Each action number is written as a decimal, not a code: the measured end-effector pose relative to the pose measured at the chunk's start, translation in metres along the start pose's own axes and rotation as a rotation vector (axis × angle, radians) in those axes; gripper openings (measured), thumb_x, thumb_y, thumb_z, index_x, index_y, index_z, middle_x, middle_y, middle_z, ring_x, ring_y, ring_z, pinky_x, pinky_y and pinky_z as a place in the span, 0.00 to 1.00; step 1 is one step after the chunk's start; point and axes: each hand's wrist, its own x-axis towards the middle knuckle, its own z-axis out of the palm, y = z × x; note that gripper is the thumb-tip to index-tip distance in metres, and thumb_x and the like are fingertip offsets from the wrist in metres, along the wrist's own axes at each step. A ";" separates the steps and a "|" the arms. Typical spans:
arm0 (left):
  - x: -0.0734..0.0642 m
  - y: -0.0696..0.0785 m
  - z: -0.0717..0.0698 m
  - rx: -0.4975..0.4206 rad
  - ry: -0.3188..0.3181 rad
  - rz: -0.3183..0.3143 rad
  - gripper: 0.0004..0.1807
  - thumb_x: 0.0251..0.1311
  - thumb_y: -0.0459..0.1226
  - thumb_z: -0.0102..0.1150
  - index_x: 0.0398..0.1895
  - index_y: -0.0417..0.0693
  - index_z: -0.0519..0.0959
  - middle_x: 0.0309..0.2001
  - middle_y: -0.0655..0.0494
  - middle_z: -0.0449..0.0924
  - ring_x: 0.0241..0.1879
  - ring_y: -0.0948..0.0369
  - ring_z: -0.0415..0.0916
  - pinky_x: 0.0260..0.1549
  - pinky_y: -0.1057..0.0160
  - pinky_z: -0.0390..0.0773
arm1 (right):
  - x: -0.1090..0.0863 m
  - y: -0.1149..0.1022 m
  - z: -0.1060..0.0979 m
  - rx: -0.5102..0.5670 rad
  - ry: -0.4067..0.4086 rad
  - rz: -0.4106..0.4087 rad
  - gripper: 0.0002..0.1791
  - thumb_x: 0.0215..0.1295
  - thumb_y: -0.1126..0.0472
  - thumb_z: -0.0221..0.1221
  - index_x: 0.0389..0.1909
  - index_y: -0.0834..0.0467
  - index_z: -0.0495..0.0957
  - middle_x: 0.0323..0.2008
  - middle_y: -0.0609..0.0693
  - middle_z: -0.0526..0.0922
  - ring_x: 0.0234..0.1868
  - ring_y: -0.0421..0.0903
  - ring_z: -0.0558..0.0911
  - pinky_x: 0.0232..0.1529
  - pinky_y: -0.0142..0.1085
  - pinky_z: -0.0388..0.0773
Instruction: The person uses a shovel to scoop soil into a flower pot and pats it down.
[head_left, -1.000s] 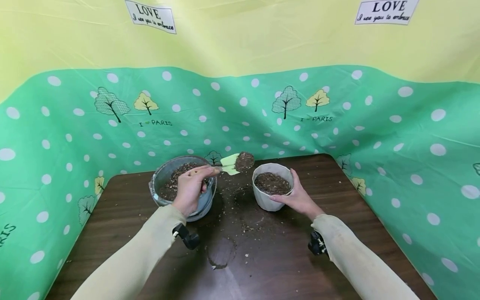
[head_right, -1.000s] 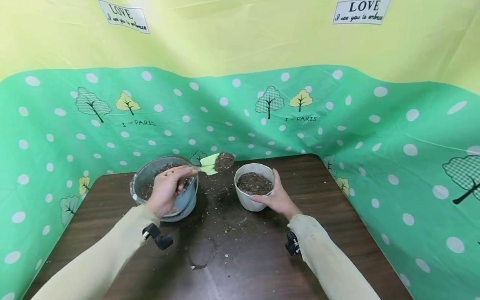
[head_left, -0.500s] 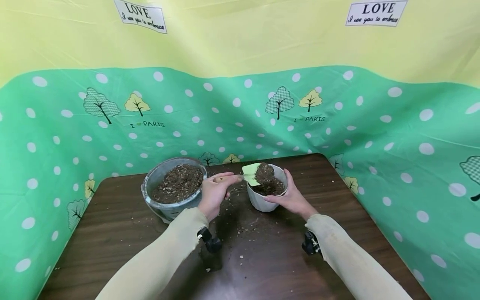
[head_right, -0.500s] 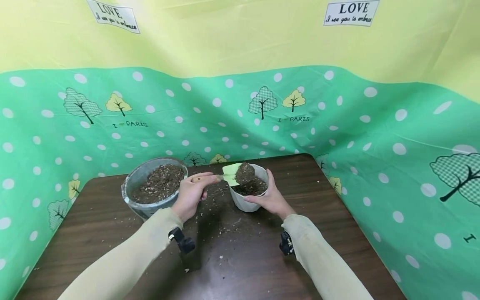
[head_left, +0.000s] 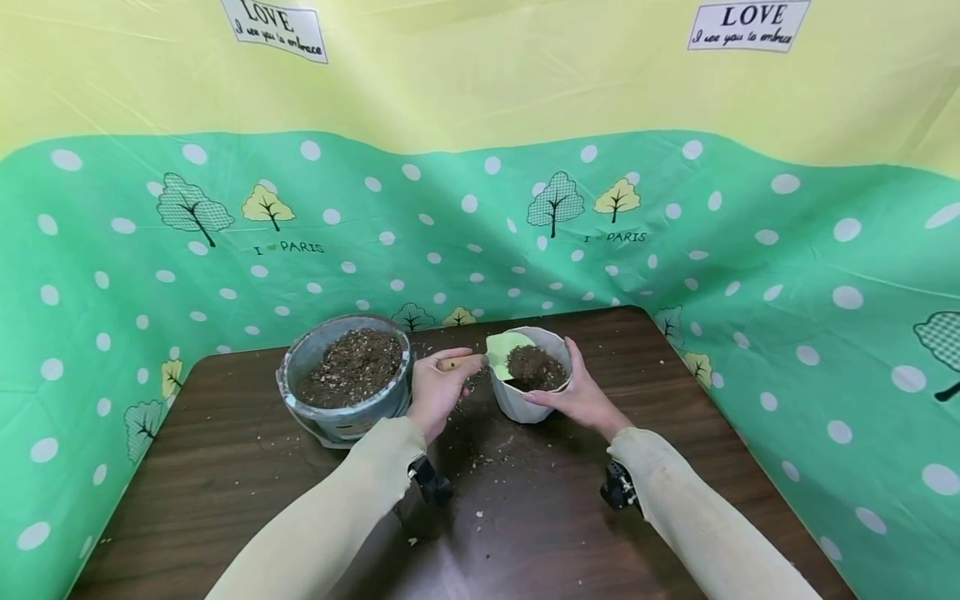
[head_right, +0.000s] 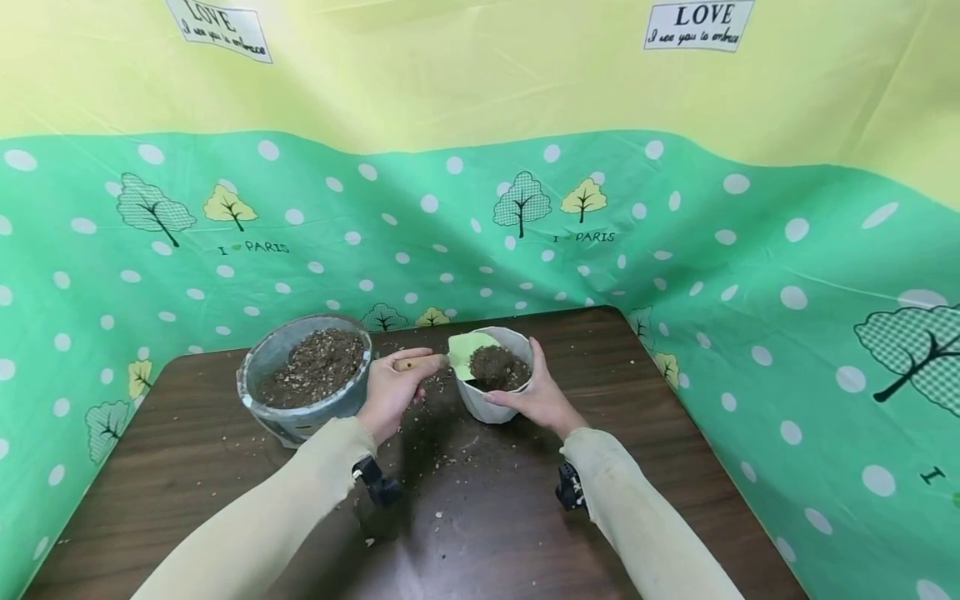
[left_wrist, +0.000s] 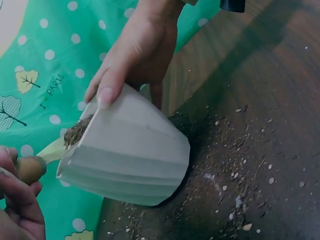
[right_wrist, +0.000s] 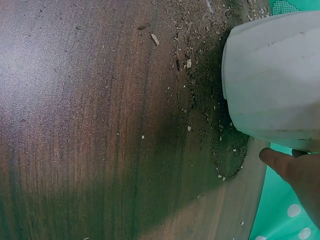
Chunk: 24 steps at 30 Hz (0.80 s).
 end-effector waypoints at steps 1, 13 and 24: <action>0.000 0.001 -0.001 -0.002 0.018 0.016 0.14 0.58 0.33 0.70 0.47 0.40 0.85 0.36 0.43 0.86 0.13 0.65 0.70 0.14 0.70 0.70 | 0.000 -0.001 0.000 0.000 0.002 0.000 0.72 0.51 0.49 0.76 0.79 0.51 0.27 0.76 0.65 0.41 0.71 0.63 0.57 0.67 0.57 0.58; 0.005 0.007 -0.007 0.165 0.161 0.283 0.13 0.57 0.28 0.69 0.46 0.42 0.87 0.43 0.45 0.84 0.33 0.55 0.81 0.28 0.59 0.82 | 0.000 -0.006 0.003 -0.005 0.017 0.005 0.72 0.50 0.51 0.77 0.79 0.53 0.28 0.76 0.64 0.43 0.75 0.60 0.49 0.70 0.56 0.51; 0.007 0.021 -0.026 0.202 0.173 0.419 0.13 0.58 0.27 0.68 0.47 0.37 0.86 0.45 0.44 0.83 0.28 0.50 0.83 0.24 0.58 0.83 | 0.001 -0.002 0.002 -0.009 0.020 0.001 0.72 0.50 0.51 0.77 0.79 0.53 0.28 0.75 0.66 0.46 0.74 0.61 0.51 0.70 0.56 0.51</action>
